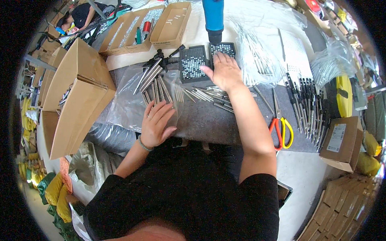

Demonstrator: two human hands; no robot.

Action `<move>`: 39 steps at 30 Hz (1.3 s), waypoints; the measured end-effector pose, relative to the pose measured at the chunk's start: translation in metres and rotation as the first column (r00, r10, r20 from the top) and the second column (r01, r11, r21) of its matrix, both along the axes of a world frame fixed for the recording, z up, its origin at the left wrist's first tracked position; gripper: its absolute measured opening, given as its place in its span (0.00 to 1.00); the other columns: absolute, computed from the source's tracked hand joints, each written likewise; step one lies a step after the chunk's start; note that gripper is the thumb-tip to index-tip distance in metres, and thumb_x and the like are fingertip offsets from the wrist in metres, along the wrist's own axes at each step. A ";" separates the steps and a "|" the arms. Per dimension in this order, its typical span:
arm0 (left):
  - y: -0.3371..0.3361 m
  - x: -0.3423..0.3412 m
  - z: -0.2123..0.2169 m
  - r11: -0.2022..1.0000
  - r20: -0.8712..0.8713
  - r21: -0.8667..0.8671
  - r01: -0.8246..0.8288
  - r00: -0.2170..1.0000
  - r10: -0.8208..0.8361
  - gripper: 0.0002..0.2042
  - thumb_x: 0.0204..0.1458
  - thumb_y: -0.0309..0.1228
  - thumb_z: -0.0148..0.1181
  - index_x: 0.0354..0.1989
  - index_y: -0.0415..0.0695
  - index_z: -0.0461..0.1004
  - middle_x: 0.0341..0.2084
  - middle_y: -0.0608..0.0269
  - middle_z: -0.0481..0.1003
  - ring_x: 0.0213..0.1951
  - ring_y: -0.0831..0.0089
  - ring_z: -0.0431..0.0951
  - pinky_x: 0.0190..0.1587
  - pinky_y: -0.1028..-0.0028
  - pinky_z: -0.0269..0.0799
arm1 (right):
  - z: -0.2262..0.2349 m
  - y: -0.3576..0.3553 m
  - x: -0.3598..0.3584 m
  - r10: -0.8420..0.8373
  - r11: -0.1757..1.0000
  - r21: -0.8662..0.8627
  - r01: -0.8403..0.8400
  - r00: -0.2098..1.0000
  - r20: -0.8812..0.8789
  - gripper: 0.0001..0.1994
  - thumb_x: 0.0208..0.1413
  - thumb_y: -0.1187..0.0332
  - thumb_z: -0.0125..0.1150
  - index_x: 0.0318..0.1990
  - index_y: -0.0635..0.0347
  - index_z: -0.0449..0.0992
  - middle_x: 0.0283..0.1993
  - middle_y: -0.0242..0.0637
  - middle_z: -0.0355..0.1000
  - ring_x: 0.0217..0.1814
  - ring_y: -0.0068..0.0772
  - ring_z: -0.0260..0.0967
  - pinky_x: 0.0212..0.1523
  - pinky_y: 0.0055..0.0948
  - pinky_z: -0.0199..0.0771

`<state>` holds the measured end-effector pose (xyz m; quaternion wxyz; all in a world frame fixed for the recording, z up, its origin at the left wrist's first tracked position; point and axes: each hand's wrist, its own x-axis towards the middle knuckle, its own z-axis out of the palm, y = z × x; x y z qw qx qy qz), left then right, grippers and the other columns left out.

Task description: The person is assembling hardware components, specifically inserting small metal pins and a black plastic piece onto a metal tube, then using a power screwdriver to secure them.

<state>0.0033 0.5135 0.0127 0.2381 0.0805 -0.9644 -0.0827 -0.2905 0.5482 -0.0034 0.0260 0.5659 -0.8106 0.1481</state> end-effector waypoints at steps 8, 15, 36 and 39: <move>-0.019 0.025 -0.029 0.978 -0.123 0.007 -0.210 0.970 0.209 0.22 0.42 0.35 0.60 0.47 0.40 0.71 0.50 0.54 0.69 0.54 0.56 0.67 0.60 0.51 0.51 | 0.015 0.036 0.017 0.030 0.998 -0.062 -0.027 0.999 0.042 0.36 0.57 0.42 0.43 0.57 0.70 0.63 0.62 0.51 0.58 0.67 0.47 0.51 0.66 0.39 0.48; -0.021 0.023 -0.036 0.963 -0.161 0.042 -0.265 0.950 0.268 0.21 0.42 0.34 0.59 0.47 0.40 0.71 0.50 0.53 0.69 0.53 0.56 0.67 0.60 0.52 0.52 | 0.000 0.032 0.021 0.041 0.999 0.027 -0.039 0.995 -0.086 0.36 0.56 0.42 0.45 0.60 0.68 0.60 0.65 0.47 0.55 0.69 0.43 0.48 0.67 0.38 0.46; -0.021 0.021 -0.035 0.966 -0.177 0.065 -0.248 0.950 0.256 0.20 0.43 0.32 0.59 0.46 0.40 0.71 0.49 0.53 0.69 0.53 0.55 0.67 0.59 0.54 0.55 | 0.006 0.049 0.009 -0.029 0.971 -0.236 -0.037 0.963 -0.268 0.09 0.46 0.65 0.56 0.34 0.57 0.75 0.39 0.34 0.70 0.44 0.36 0.66 0.45 0.34 0.64; -0.021 0.022 -0.034 0.969 -0.174 0.070 -0.237 0.954 0.246 0.20 0.43 0.32 0.59 0.46 0.39 0.71 0.49 0.53 0.69 0.53 0.55 0.67 0.59 0.54 0.55 | 0.004 0.045 0.005 -0.047 0.968 -0.246 -0.048 0.930 -0.365 0.03 0.43 0.69 0.54 0.24 0.52 0.75 0.31 0.28 0.70 0.37 0.32 0.66 0.38 0.30 0.64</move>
